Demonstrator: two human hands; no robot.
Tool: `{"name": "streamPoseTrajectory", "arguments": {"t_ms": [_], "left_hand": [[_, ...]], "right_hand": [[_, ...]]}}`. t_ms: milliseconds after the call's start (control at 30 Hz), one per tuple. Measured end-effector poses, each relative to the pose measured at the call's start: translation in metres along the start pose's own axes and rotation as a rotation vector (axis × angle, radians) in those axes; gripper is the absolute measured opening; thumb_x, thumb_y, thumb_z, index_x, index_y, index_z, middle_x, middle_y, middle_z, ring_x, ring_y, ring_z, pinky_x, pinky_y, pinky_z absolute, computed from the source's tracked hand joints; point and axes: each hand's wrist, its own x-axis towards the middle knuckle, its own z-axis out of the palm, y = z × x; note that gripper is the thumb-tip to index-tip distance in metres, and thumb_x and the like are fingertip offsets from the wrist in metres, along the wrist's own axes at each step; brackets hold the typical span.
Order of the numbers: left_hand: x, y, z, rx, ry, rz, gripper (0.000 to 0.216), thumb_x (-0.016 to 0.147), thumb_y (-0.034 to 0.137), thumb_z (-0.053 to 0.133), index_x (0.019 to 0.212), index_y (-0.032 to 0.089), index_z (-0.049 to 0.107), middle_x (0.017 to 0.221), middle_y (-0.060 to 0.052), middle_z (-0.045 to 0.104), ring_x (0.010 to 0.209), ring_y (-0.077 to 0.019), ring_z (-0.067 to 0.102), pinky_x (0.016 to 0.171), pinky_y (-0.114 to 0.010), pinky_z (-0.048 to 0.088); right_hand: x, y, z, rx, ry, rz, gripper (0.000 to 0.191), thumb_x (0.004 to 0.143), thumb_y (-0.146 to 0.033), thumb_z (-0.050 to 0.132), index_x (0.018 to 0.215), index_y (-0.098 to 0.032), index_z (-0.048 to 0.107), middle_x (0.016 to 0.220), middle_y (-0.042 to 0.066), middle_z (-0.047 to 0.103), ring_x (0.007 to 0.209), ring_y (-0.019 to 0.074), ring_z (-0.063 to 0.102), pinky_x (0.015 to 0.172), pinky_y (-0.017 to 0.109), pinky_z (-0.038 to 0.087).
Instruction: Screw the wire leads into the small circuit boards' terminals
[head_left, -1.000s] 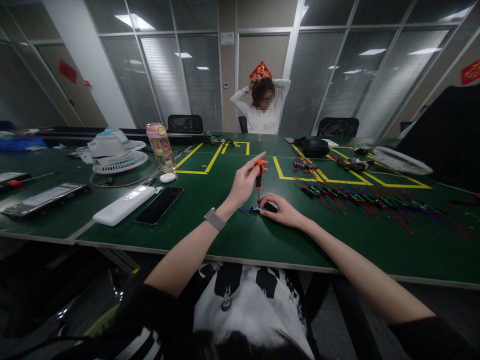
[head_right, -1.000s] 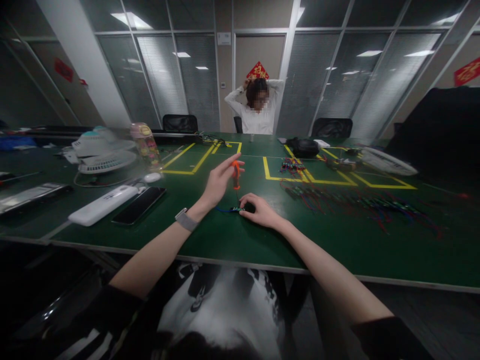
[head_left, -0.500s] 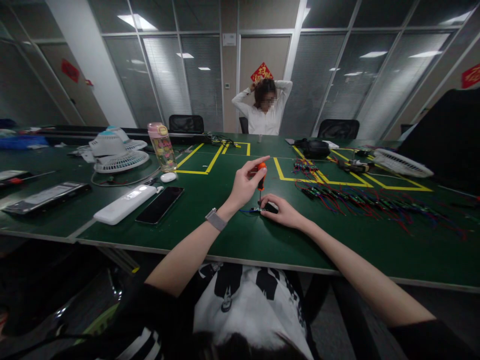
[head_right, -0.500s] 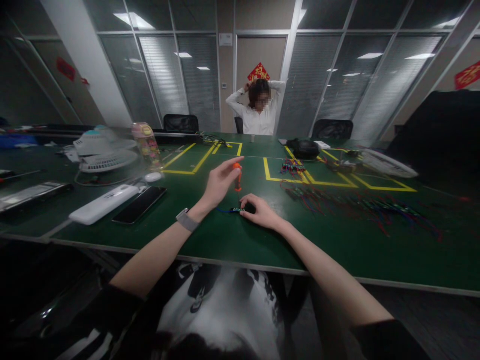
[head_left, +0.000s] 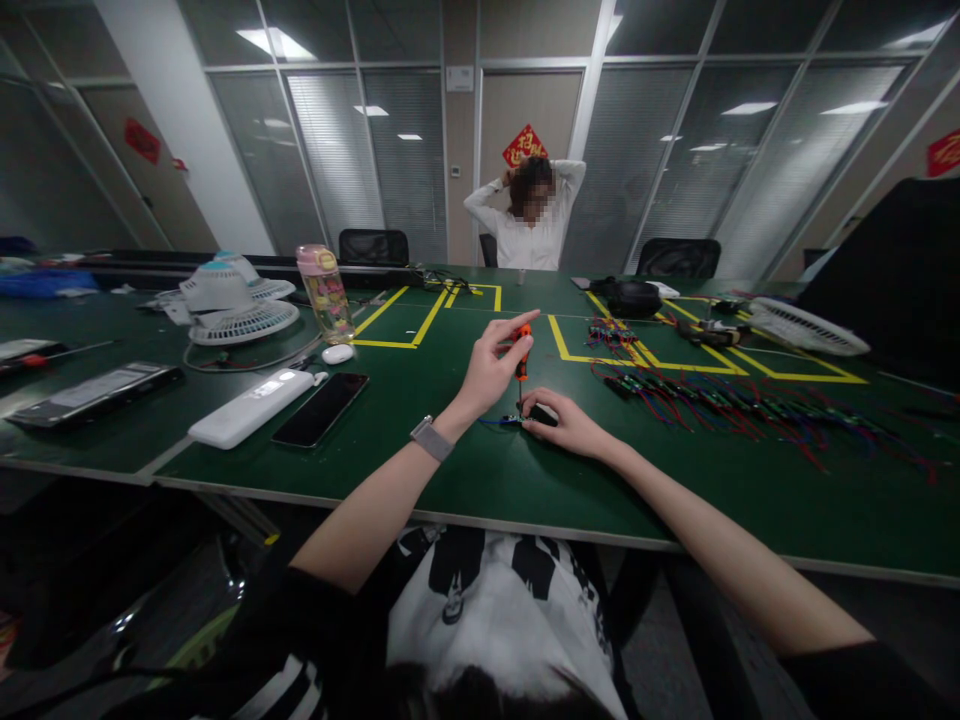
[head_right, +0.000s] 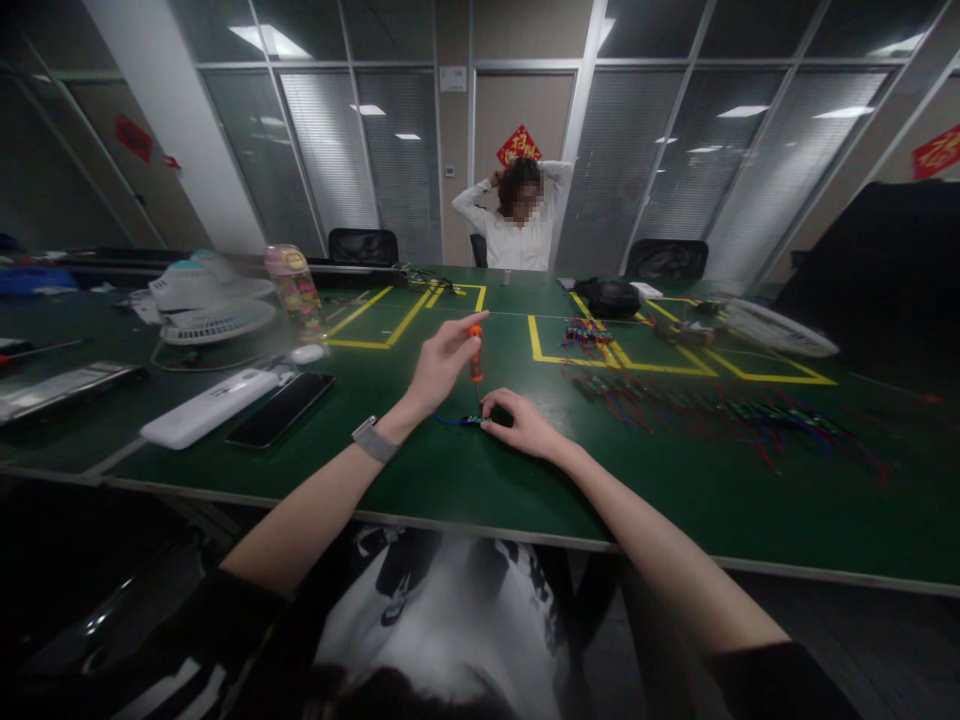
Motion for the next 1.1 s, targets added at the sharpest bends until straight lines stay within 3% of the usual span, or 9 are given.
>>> {"name": "streamPoseTrajectory", "arguments": {"t_ms": [133, 300, 467, 600, 700, 900, 1100], "left_hand": [[-0.0002, -0.0023, 0.0015, -0.075, -0.058, -0.038, 0.037, 0.088, 0.021, 0.049, 0.124, 0.024, 0.056, 0.106, -0.004, 0.064, 0.089, -0.0124, 0.061, 0.079, -0.025, 0.049], [-0.0008, -0.0034, 0.0000, 0.076, 0.047, 0.041, 0.032, 0.081, 0.025, 0.062, 0.113, 0.023, 0.065, 0.102, -0.004, 0.061, 0.089, -0.0125, 0.058, 0.080, -0.023, 0.047], [-0.0001, -0.0002, 0.0001, -0.074, -0.052, -0.035, 0.036, 0.090, 0.021, 0.046, 0.124, 0.023, 0.057, 0.107, -0.005, 0.062, 0.090, -0.0125, 0.061, 0.081, -0.026, 0.048], [-0.0008, -0.0007, 0.0011, -0.080, -0.026, -0.009, 0.034, 0.085, 0.023, 0.056, 0.119, 0.019, 0.061, 0.098, -0.005, 0.064, 0.085, -0.0131, 0.061, 0.077, -0.025, 0.049], [-0.0010, -0.0005, 0.0002, 0.017, 0.014, 0.021, 0.031, 0.083, 0.024, 0.060, 0.113, 0.021, 0.065, 0.104, -0.005, 0.062, 0.088, -0.0128, 0.059, 0.079, -0.024, 0.048], [-0.0012, 0.0018, 0.0004, -0.116, -0.094, -0.041, 0.037, 0.090, 0.022, 0.047, 0.125, 0.022, 0.056, 0.109, -0.006, 0.065, 0.092, -0.0145, 0.061, 0.080, -0.027, 0.049], [-0.0016, -0.0016, 0.0012, 0.025, -0.025, 0.021, 0.033, 0.085, 0.026, 0.057, 0.118, 0.022, 0.062, 0.106, -0.005, 0.060, 0.091, -0.0136, 0.058, 0.081, -0.024, 0.047]], "right_hand": [[0.0004, 0.0006, 0.0005, 0.001, 0.000, -0.002, 0.004, 0.080, -0.021, 0.060, 0.083, -0.020, 0.060, 0.100, 0.007, 0.062, 0.097, 0.0217, 0.059, 0.093, 0.040, 0.044], [0.0003, 0.0022, 0.0008, 0.008, -0.001, 0.001, 0.004, 0.080, -0.021, 0.061, 0.083, -0.020, 0.060, 0.100, 0.007, 0.062, 0.097, 0.0218, 0.059, 0.093, 0.041, 0.044], [0.0001, 0.0043, 0.0014, 0.006, -0.007, 0.005, 0.004, 0.080, -0.021, 0.060, 0.084, -0.020, 0.060, 0.101, 0.007, 0.062, 0.099, 0.0217, 0.059, 0.094, 0.040, 0.043], [0.0000, 0.0043, 0.0013, 0.002, -0.007, 0.007, 0.005, 0.080, -0.019, 0.059, 0.085, -0.020, 0.059, 0.102, 0.007, 0.061, 0.099, 0.0220, 0.059, 0.094, 0.041, 0.043], [-0.0002, 0.0032, 0.0007, 0.004, -0.008, -0.001, 0.006, 0.079, -0.019, 0.059, 0.085, -0.020, 0.059, 0.101, 0.007, 0.062, 0.098, 0.0221, 0.059, 0.093, 0.041, 0.043], [-0.0002, 0.0016, 0.0000, 0.016, -0.010, -0.010, 0.006, 0.079, -0.019, 0.058, 0.085, -0.020, 0.059, 0.098, 0.006, 0.062, 0.099, 0.0226, 0.059, 0.092, 0.039, 0.044], [0.0003, 0.0034, 0.0002, -0.006, -0.024, -0.020, 0.007, 0.080, -0.018, 0.058, 0.086, -0.020, 0.059, 0.098, 0.006, 0.061, 0.097, 0.0218, 0.058, 0.092, 0.039, 0.044]]}}
